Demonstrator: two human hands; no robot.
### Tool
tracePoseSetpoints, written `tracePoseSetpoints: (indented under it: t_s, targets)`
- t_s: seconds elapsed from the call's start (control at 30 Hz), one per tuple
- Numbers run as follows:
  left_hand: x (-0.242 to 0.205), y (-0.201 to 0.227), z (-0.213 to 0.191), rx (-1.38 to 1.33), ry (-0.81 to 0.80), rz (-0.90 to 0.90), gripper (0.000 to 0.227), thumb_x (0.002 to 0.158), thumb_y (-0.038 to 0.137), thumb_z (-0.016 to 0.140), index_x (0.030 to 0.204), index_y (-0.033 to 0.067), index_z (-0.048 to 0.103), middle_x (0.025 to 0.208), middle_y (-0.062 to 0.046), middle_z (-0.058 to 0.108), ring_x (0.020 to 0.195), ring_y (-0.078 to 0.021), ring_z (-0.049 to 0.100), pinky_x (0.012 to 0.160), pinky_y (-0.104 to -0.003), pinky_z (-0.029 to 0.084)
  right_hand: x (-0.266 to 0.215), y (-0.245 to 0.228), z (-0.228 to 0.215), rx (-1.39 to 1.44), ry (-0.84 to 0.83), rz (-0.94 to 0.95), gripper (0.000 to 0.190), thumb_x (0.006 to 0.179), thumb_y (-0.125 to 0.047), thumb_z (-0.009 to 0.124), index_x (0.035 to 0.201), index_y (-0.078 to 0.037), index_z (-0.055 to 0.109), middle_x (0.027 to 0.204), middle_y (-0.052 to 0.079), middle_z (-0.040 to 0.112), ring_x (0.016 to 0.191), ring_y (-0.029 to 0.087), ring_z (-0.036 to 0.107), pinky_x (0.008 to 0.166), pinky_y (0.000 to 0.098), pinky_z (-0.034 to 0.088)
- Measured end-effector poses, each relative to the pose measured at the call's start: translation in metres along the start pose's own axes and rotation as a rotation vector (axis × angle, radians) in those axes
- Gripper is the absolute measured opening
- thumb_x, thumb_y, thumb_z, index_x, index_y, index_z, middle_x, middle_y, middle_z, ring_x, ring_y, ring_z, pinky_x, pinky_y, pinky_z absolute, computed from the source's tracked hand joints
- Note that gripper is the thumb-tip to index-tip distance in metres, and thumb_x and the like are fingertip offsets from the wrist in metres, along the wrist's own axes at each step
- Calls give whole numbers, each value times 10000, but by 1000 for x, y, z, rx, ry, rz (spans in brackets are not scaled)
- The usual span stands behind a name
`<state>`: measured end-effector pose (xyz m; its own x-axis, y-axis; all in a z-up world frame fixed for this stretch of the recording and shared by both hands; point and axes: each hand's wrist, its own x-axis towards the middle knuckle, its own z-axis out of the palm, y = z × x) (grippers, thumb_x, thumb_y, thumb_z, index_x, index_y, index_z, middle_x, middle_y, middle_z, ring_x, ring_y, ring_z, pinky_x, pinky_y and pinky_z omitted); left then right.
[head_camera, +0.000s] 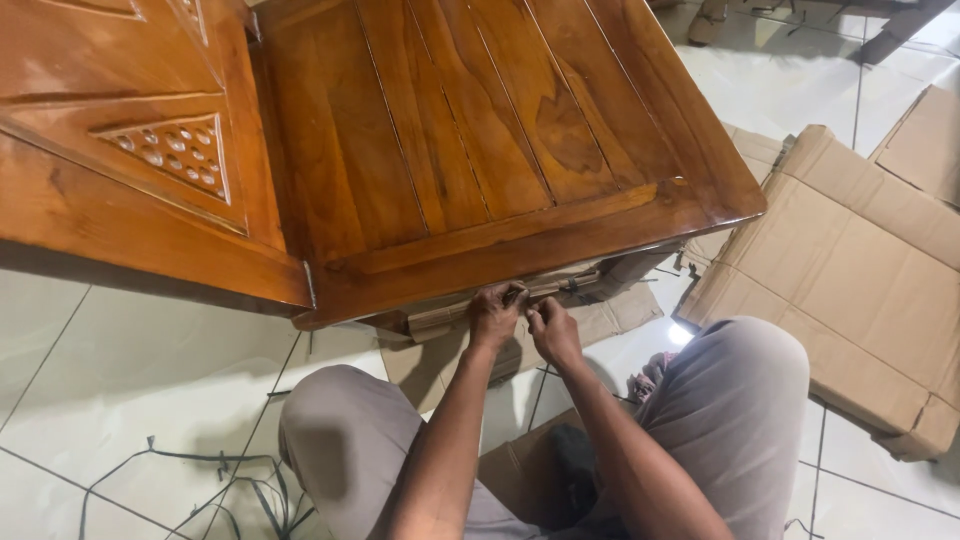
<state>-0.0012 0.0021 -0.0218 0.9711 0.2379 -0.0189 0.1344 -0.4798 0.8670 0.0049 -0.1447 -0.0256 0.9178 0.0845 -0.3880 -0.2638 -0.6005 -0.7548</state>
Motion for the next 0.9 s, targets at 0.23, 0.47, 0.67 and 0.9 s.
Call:
tracePoseSetpoints:
  t_s: [0.23,0.47,0.67,0.9]
  targets:
    - [4,5,7,-35,52,-49,105,924,298,733,920,223,806,811,-73,772,852,-327,758,777,-433,585,-10,-30,-11,-258,-64,-135,233,972,-198,533,1161,-105,634,972,261,754,1006,488,706,888,602,534]
    - [11,3,17,-98,133,-81,117,896,181,728,812,141,800,743,-108,750,781,-301,753,730,-395,564,-20,-39,-20,-418,-90,-272,325,907,-101,519,1220,-147,594,840,306,715,904,533,711,798,621,539]
    - [9,8,13,-58,84,-97,93,897,199,735,907,156,817,818,-108,775,847,-328,757,789,-404,577,-15,-7,-10,-262,-122,-216,197,950,-174,495,1105,-146,614,878,273,737,940,522,700,843,621,520]
    - [4,8,4,-31,23,-83,127,910,249,739,986,163,793,897,-106,778,934,-351,736,866,-457,584,-23,-6,-5,-17,-37,-54,170,986,-303,558,1041,-178,660,840,92,786,907,337,761,857,499,555]
